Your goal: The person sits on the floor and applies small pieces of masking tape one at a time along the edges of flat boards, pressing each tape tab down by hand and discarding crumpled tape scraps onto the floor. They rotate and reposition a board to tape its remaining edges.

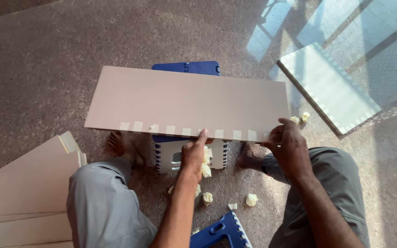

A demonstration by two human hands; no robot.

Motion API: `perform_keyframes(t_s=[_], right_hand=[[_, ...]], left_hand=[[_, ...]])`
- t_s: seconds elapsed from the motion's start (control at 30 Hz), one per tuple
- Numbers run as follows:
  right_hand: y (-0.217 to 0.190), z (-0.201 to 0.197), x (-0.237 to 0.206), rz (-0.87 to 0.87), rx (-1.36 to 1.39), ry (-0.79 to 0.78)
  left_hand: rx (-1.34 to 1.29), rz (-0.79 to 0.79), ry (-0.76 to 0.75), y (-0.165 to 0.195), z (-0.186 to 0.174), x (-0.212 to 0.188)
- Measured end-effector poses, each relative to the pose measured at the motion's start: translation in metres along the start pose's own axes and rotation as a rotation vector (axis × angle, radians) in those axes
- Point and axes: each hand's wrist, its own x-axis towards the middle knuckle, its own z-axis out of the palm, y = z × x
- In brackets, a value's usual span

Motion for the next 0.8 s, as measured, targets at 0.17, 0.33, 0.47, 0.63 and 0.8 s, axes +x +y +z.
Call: perform_keyframes(t_s=[0.17,0.33,0.47,0.63,0.8], right_hand=[[0.004,-0.004,0.001,-0.019,0.006,-0.009],[0.007,0.001,-0.006,-0.007,-0.008,-0.040],[0.012,0.001,-0.004,-0.032,-0.022,-0.038],[0.012,0.002,0.005,-0.232,-0.082,0.171],[0.024,-0.005,0.022,-0.268,-0.080,0.067]], left_hand=[[0.125,0.026,0.028,0.001,-0.007,-0.013],[-0.004,-0.026,-0.004,-0.001,-0.011,-0.040],[-0.017,0.046,0.015,-0.008,-0.006,-0.048],[0.057,0.014,0.026,-0.030,0.004,-0.055],[-0.059,-0.063,-0.025,-0.048,0.031,-0.056]])
